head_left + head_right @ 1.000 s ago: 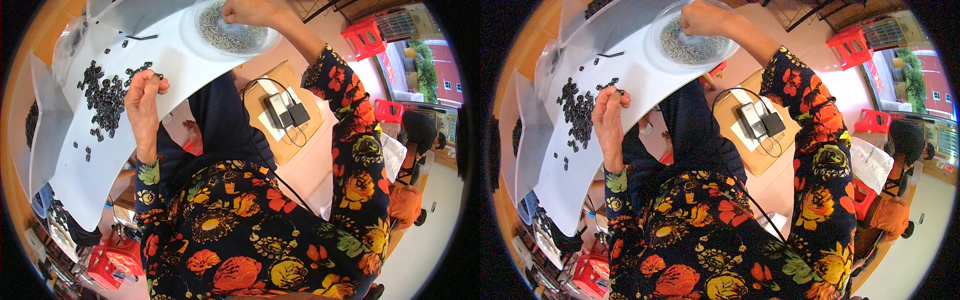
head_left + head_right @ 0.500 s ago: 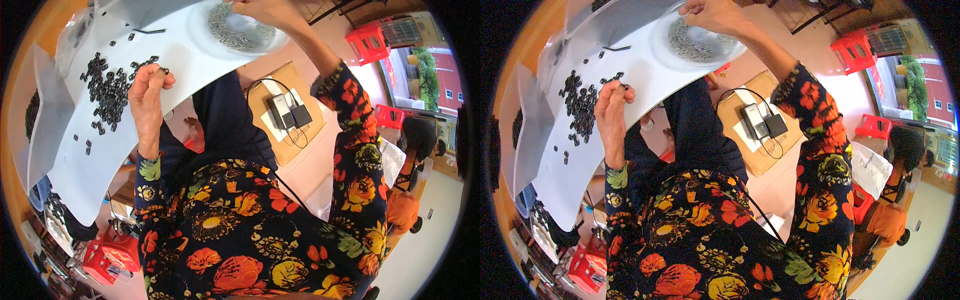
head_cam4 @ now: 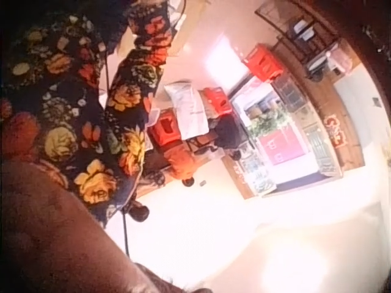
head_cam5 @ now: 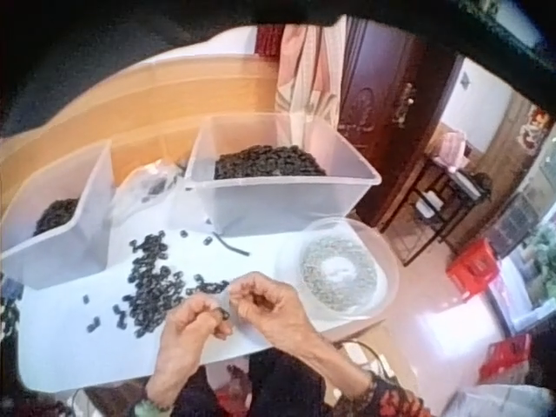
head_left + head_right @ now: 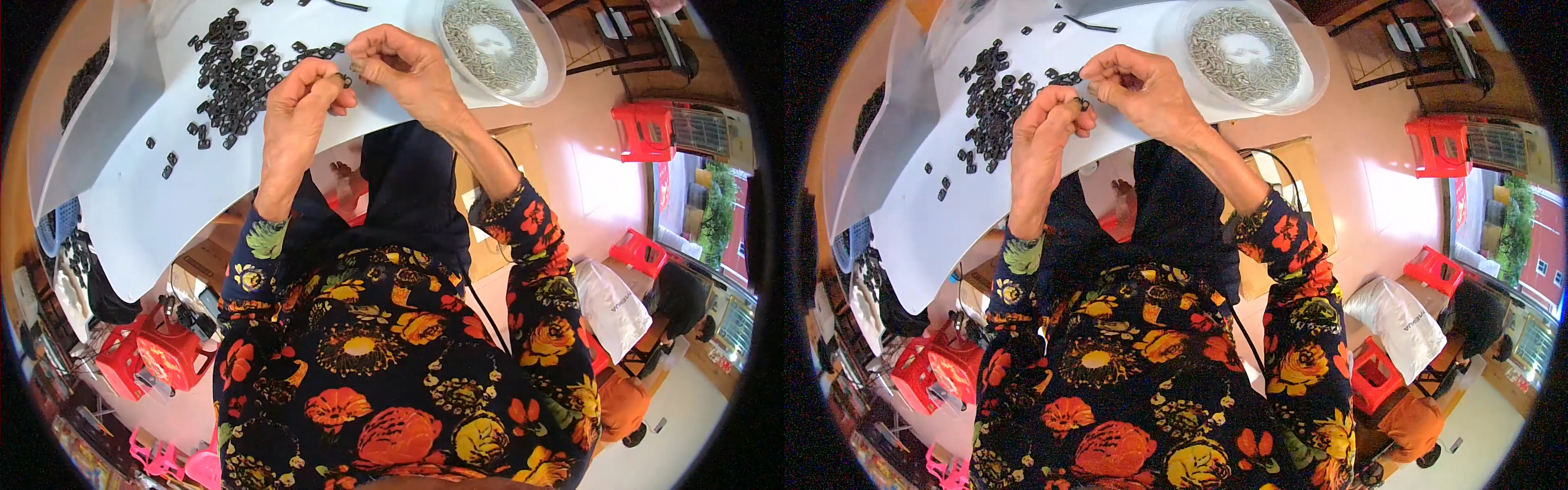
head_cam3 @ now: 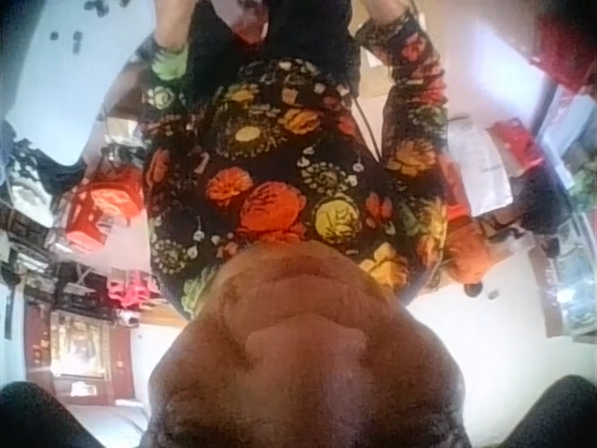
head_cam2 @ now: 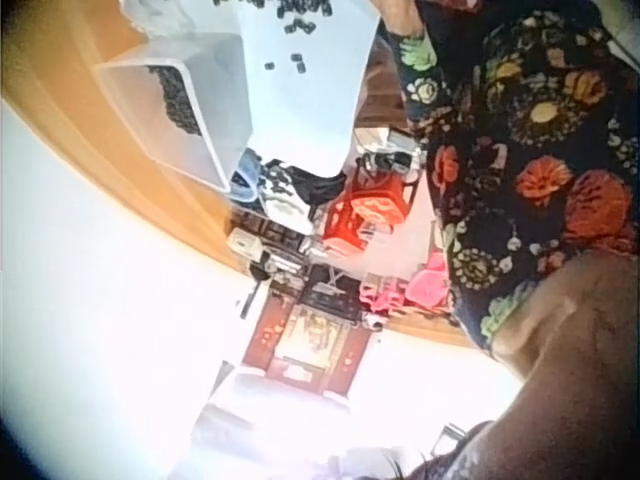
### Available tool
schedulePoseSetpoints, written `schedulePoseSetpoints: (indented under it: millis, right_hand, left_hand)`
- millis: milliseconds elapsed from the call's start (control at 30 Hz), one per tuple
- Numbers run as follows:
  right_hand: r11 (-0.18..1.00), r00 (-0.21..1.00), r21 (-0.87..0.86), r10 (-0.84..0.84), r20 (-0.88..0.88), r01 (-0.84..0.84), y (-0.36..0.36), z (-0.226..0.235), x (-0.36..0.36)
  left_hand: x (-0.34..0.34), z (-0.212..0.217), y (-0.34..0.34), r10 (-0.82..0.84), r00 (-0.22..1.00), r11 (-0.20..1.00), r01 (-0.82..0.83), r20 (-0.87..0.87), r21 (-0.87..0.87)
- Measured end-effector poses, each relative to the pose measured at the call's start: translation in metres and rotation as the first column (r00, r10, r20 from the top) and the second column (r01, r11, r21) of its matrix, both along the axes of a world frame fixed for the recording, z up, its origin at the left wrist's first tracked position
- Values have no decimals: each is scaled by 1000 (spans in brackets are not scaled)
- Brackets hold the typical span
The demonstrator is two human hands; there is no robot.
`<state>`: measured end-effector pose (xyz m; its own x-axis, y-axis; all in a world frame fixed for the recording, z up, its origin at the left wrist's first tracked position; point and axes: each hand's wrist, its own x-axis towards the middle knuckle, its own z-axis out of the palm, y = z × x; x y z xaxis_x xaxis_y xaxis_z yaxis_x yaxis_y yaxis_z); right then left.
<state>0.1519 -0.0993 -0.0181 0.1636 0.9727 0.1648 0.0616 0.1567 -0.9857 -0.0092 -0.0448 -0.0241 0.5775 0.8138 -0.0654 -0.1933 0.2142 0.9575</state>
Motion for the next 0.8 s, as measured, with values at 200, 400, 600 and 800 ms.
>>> schedulePoseSetpoints:
  millis: [200, 400, 600, 800]
  right_hand:
    - [998, 998, -9, 54, -22, -55, 3, 2, 4]
    - [999, 999, -31, 45, 6, -45, 2, 3, 2]
    - [998, 998, -55, 34, 43, -31, 1, 4, 2]
    - [997, 996, -55, 54, 78, -49, 2, 5, 0]
  left_hand:
    - [0, 1, 0, -38, 998, 998, 40, -49, 38]
    - [0, 1, -3, -30, 998, 997, 33, -49, 66]
    - [3, -1, -5, -5, 999, 995, 9, -39, 98]
    - [7, -2, -12, 85, 995, 971, -73, -43, 226]
